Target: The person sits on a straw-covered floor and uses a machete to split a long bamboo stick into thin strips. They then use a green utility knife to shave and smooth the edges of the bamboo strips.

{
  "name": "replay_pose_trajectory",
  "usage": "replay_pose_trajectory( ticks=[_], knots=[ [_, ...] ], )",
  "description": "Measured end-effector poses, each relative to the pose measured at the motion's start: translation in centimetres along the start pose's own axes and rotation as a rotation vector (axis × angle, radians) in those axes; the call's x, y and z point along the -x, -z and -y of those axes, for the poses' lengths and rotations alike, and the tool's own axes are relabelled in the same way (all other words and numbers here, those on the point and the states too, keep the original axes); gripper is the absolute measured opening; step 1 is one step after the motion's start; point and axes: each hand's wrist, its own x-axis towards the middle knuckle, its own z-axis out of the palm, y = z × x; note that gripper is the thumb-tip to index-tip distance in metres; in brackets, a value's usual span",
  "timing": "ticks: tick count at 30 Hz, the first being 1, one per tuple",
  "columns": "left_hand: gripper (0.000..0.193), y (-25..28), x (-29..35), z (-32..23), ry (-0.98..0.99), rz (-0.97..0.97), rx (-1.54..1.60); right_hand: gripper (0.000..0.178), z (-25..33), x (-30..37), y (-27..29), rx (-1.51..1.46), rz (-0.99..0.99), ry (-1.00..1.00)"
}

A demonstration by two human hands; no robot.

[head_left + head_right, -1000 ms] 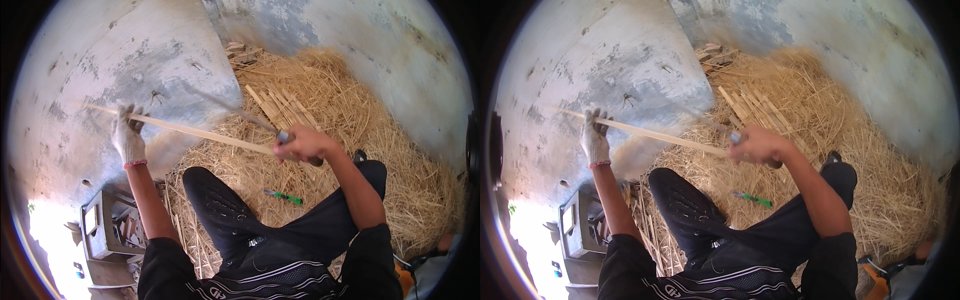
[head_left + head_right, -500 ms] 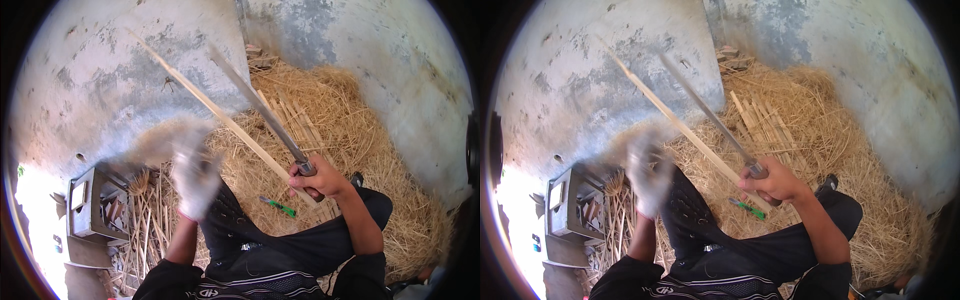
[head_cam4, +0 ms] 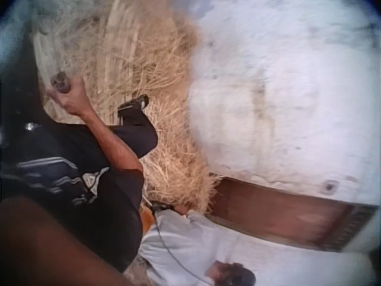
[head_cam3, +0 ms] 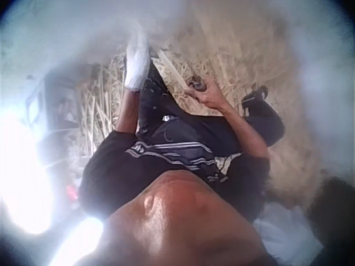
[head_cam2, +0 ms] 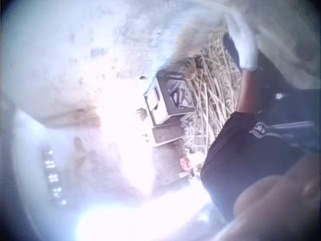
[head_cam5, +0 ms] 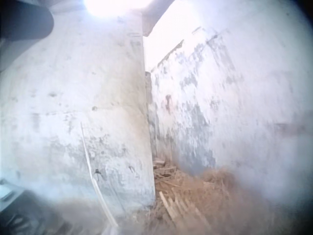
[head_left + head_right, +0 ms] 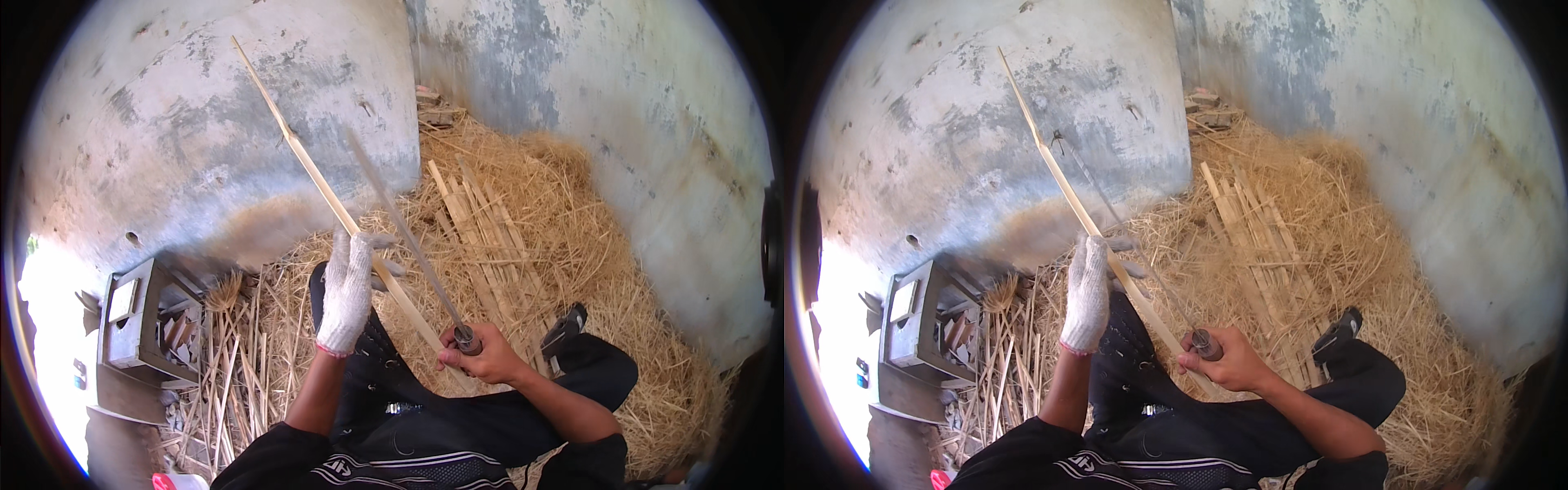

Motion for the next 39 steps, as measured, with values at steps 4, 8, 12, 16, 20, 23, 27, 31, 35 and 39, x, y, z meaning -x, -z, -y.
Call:
replay_pose_trajectory(
  ticks=[4,8,12,16,20,23,27,31,35,39],
  knots=[
    [0.063,0.8,3.0,0.9,-0.313,-0.164,-0.462,0.019,1.3,0.8,-1.0,-0.235,-0.082,-0.058],
    [0.041,0.3,7.6,-2.4,-0.777,0.355,-0.702,0.016,2.2,0.6,-0.9,-0.496,-0.142,-0.098],
    [0.041,-2.1,10.0,-1.8,-0.813,0.616,-0.624,0.022,1.1,0.6,-0.9,-0.373,-0.125,-0.112],
    [0.039,-2.1,10.5,-0.1,-0.863,0.666,-0.596,0.025,0.1,0.4,-1.1,-0.181,-0.036,0.038],
    [0.036,-1.3,10.9,-2.9,-0.917,0.573,-0.586,0.025,1.2,-0.2,0.1,-0.325,-0.134,0.010],
    [0.032,-0.3,11.6,-3.7,-0.981,0.385,-0.302,0.026,0.4,-2.1,3.5,-0.089,-0.467,-0.172],
    [0.035,4.3,13.5,-3.7,-0.661,0.421,0.137,0.031,-4.6,-3.0,10.6,0.264,-0.748,-0.478],
    [0.036,6.8,14.5,-4.5,-0.576,0.409,0.248,0.038,-11.6,-1.5,15.1,0.645,-0.770,-0.811],
    [0.036,7.6,14.4,-4.4,-0.609,0.363,0.194,0.040,-14.8,2.1,17.4,0.877,-0.782,-0.910],
    [0.037,7.9,14.1,-3.7,-0.642,0.140,0.039,0.048,-6.4,2.7,20.4,0.843,-0.596,-0.912]
  ],
)
